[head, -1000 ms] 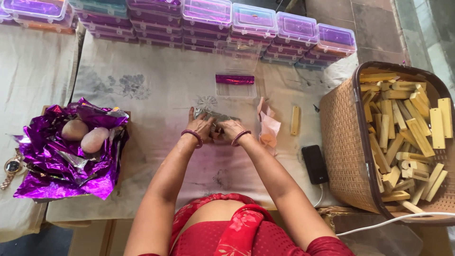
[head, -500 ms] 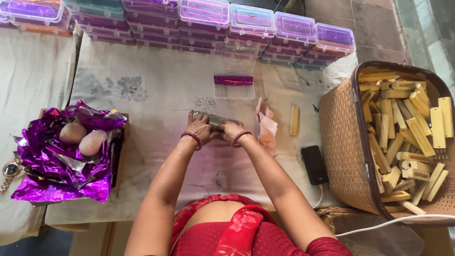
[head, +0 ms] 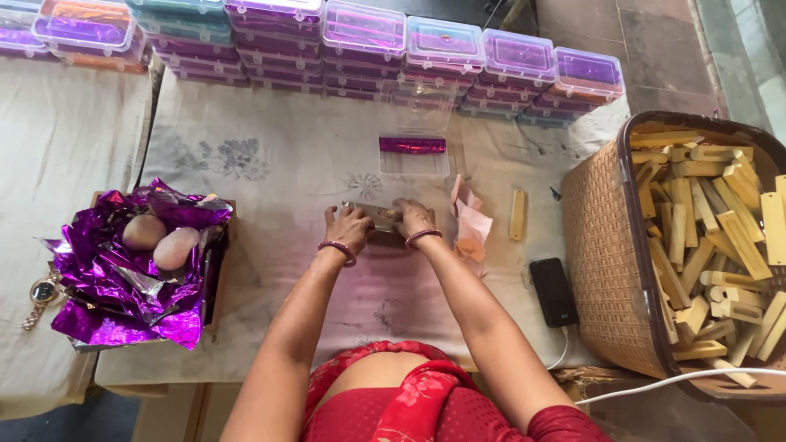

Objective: The recorder is packaging small wooden blocks into clear plastic containers and wrapping some in foil.

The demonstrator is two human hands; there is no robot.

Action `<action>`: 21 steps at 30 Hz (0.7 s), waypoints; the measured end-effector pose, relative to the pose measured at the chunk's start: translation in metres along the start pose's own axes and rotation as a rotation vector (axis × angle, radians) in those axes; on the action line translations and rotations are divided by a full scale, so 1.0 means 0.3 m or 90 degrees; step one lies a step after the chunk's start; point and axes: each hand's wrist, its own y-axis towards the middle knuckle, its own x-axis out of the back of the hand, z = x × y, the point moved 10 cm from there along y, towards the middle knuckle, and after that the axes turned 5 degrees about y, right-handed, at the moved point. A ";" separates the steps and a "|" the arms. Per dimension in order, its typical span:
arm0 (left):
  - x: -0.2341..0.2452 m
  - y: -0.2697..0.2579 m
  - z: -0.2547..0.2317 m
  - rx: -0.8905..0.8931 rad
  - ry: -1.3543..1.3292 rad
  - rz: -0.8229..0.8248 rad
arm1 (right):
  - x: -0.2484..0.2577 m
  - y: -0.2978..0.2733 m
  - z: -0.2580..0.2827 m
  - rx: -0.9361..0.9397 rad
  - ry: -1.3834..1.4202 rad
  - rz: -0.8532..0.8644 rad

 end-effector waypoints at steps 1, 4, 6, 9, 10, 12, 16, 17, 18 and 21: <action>-0.007 -0.004 0.001 0.006 -0.001 0.013 | -0.044 0.009 -0.037 -0.033 0.004 0.057; -0.009 -0.012 0.004 0.010 0.002 0.018 | -0.131 0.044 -0.106 -0.013 0.043 0.123; -0.004 -0.015 -0.001 0.005 0.004 0.011 | -0.135 0.058 -0.112 0.035 0.078 0.130; 0.025 -0.016 -0.020 -0.026 0.009 -0.031 | -0.191 0.042 -0.141 -0.021 0.167 0.286; 0.032 -0.015 -0.018 -0.021 0.014 -0.038 | -0.201 0.044 -0.139 0.005 0.234 0.294; 0.035 -0.022 -0.021 -0.018 0.018 -0.041 | -0.146 0.014 -0.072 0.027 0.302 0.304; 0.038 -0.015 -0.017 0.005 0.025 -0.001 | -0.048 -0.026 0.008 -0.009 0.169 0.305; 0.023 -0.016 -0.013 0.016 0.046 0.044 | -0.056 -0.020 -0.002 -0.004 0.140 0.286; 0.017 -0.006 -0.008 0.016 0.046 0.044 | -0.054 -0.019 0.000 -0.004 0.139 0.285; 0.143 -0.003 -0.030 -0.024 0.108 -0.180 | -0.047 -0.020 0.023 0.024 0.128 0.265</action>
